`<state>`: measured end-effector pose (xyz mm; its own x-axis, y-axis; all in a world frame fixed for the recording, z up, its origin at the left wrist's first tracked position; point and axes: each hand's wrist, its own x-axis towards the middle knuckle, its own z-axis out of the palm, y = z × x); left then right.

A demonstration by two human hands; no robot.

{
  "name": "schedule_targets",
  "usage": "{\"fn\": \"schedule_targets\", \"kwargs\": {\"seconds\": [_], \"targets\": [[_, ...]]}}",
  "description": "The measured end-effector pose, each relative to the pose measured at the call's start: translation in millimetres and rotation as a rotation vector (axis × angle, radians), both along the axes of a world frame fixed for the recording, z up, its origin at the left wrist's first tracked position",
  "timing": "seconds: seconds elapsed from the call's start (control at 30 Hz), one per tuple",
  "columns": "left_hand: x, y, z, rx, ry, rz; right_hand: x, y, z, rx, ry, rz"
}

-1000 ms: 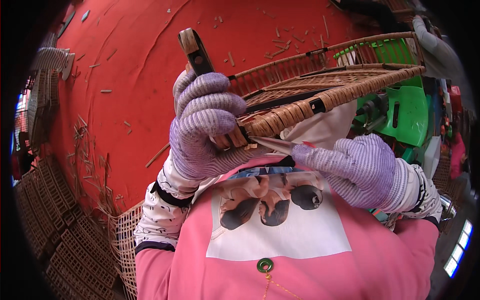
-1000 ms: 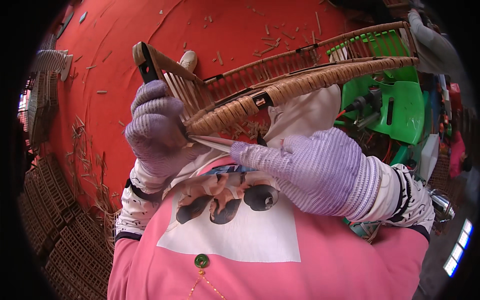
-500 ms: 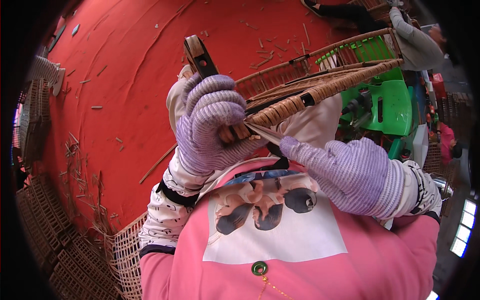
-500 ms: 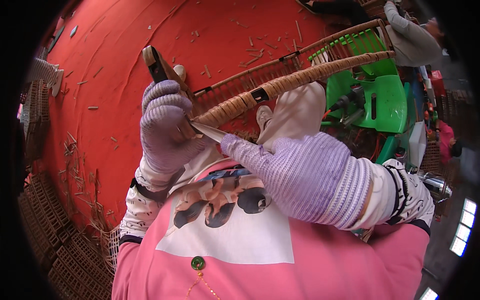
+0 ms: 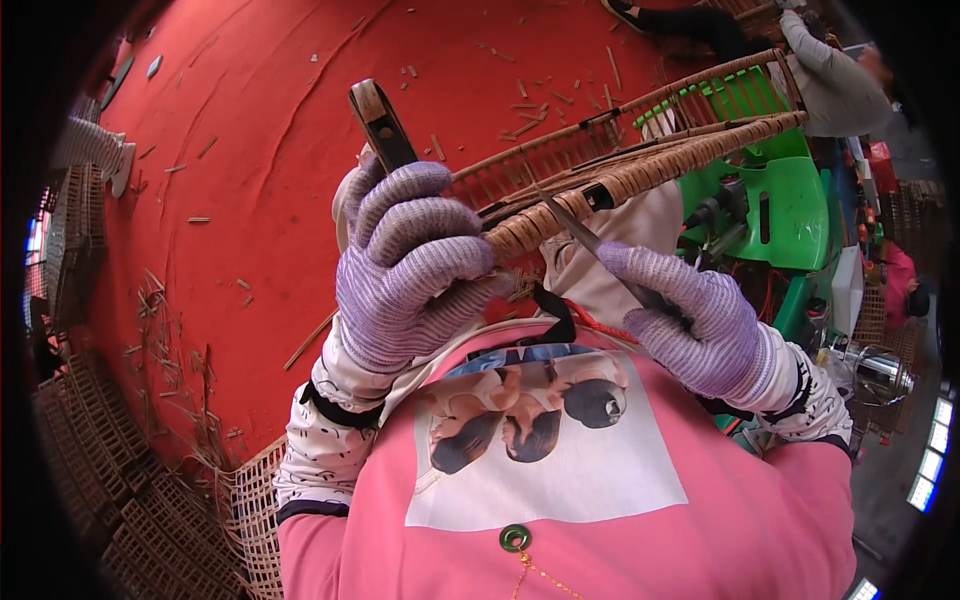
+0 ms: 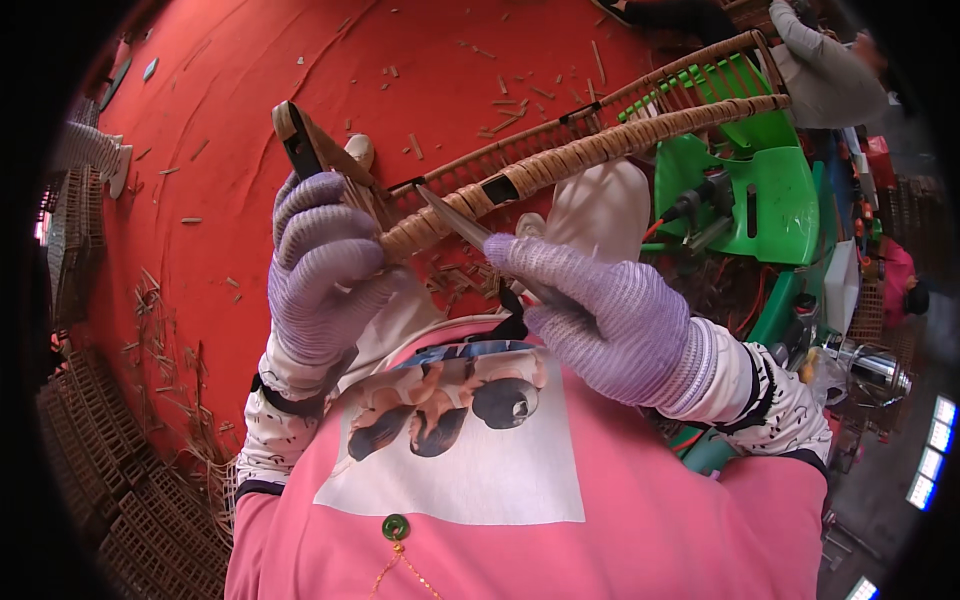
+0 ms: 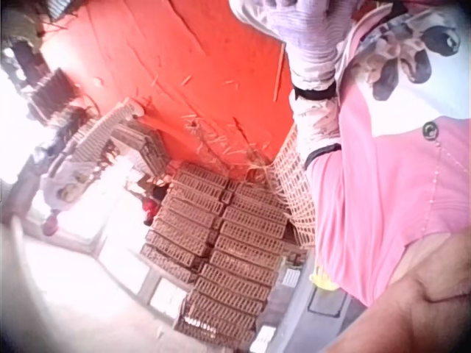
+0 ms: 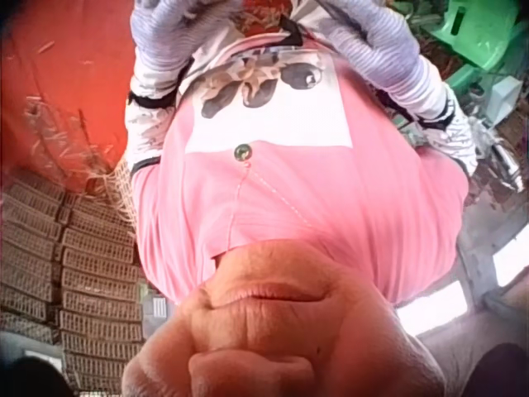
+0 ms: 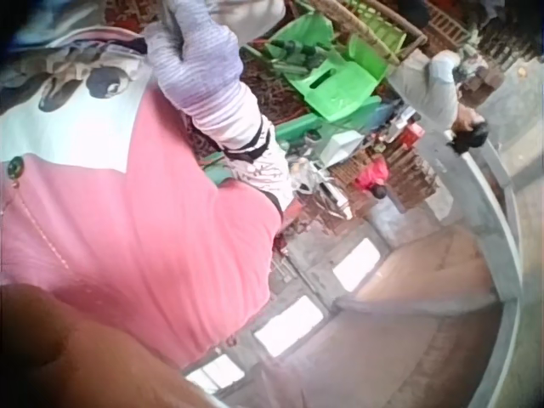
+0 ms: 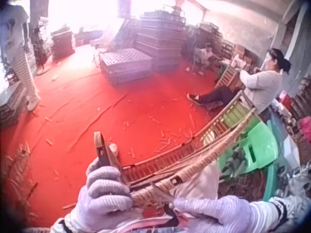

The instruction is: The recorder uses a nail gun and hand tools to assemble and finish bamboo furniture components.

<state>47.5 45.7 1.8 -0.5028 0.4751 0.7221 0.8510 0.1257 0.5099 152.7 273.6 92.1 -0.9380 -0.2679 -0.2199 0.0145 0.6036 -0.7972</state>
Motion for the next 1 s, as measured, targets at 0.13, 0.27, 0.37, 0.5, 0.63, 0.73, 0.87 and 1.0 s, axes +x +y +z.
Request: {"fn": "schedule_targets", "kwargs": {"seconds": [0.13, 0.27, 0.37, 0.5, 0.63, 0.73, 0.87, 1.0], "targets": [[-6.8, -4.5, 13.1, -0.140, -0.103, -0.132, 3.7, 10.7, -1.0, 0.019, -0.172, -0.015], [0.2, -3.2, 4.1, 0.168, -0.383, -0.179, 4.5, 19.0, -3.5, -0.026, -0.010, 0.080], [0.5, -6.7, 10.6, -0.103, -0.238, -0.100, 3.5, 23.4, -13.9, -0.004, 0.117, 0.161], [2.0, -2.1, -2.0, 0.093, -0.237, -0.103, -7.6, 14.6, -2.3, 0.225, 0.184, 0.342], [1.1, -0.7, -2.4, 0.094, -0.244, -0.095, -18.0, 9.5, -0.4, 0.172, 0.287, 0.372], [1.4, -5.0, 1.7, 0.055, -0.204, -0.094, -38.1, 2.3, 34.4, 0.399, 0.117, 0.530], [-2.2, -0.4, 1.8, 0.069, -0.212, -0.134, -34.9, -8.9, 50.1, 1.236, 0.399, 0.770], [-0.1, -11.2, -4.4, 0.051, -0.212, -0.095, -45.5, -14.5, 46.1, 1.051, 0.386, 0.757]]}}
